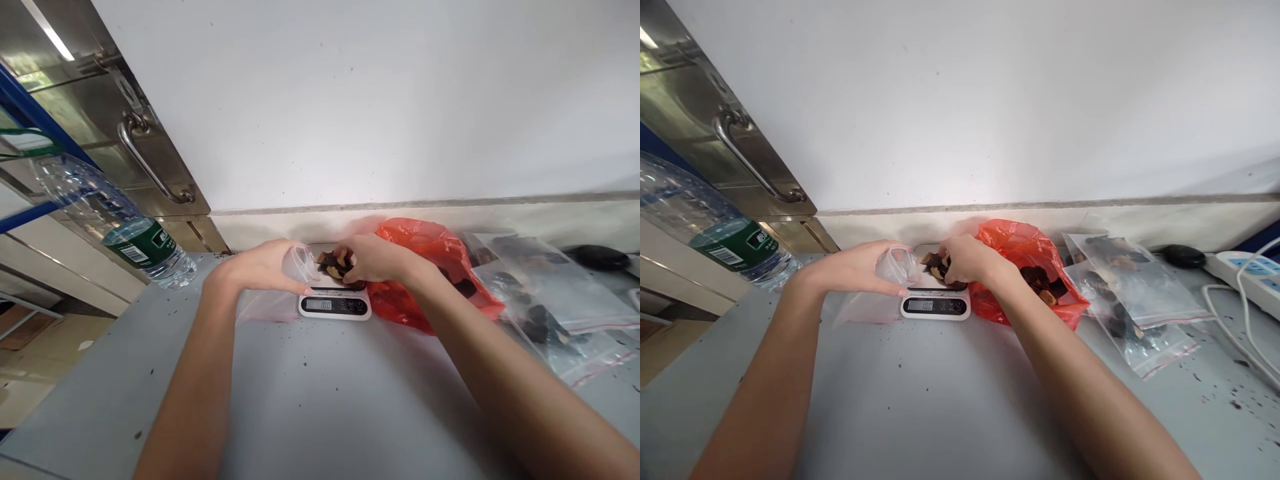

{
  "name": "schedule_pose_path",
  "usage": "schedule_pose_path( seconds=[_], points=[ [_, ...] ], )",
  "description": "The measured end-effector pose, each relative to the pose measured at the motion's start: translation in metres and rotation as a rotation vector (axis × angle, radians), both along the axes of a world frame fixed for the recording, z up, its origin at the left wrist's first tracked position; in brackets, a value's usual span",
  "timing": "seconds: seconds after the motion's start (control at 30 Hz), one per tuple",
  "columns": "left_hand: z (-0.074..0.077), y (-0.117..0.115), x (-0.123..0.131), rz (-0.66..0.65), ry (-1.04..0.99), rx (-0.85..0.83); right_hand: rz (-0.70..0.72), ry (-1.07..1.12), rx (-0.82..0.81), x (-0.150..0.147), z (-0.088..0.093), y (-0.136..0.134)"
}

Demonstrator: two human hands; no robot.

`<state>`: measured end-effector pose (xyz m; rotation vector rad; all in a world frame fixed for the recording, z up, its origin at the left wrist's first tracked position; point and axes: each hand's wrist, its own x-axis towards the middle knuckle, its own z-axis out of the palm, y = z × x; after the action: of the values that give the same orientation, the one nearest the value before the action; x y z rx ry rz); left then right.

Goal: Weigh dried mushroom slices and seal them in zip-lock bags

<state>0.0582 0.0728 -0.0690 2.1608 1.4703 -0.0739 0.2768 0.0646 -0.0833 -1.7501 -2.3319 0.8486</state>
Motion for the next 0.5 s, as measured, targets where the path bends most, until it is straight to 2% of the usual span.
schedule_pose_path(
  seconds=[0.33, 0.5],
  points=[
    [0.000, -0.001, 0.005, -0.020, 0.004, -0.018, -0.024, 0.112, 0.005, 0.009, 0.000, 0.002],
    [0.003, -0.004, 0.008, -0.031, -0.029, -0.013, 0.002, 0.129, 0.007, 0.018, 0.011, 0.000]
  ],
)
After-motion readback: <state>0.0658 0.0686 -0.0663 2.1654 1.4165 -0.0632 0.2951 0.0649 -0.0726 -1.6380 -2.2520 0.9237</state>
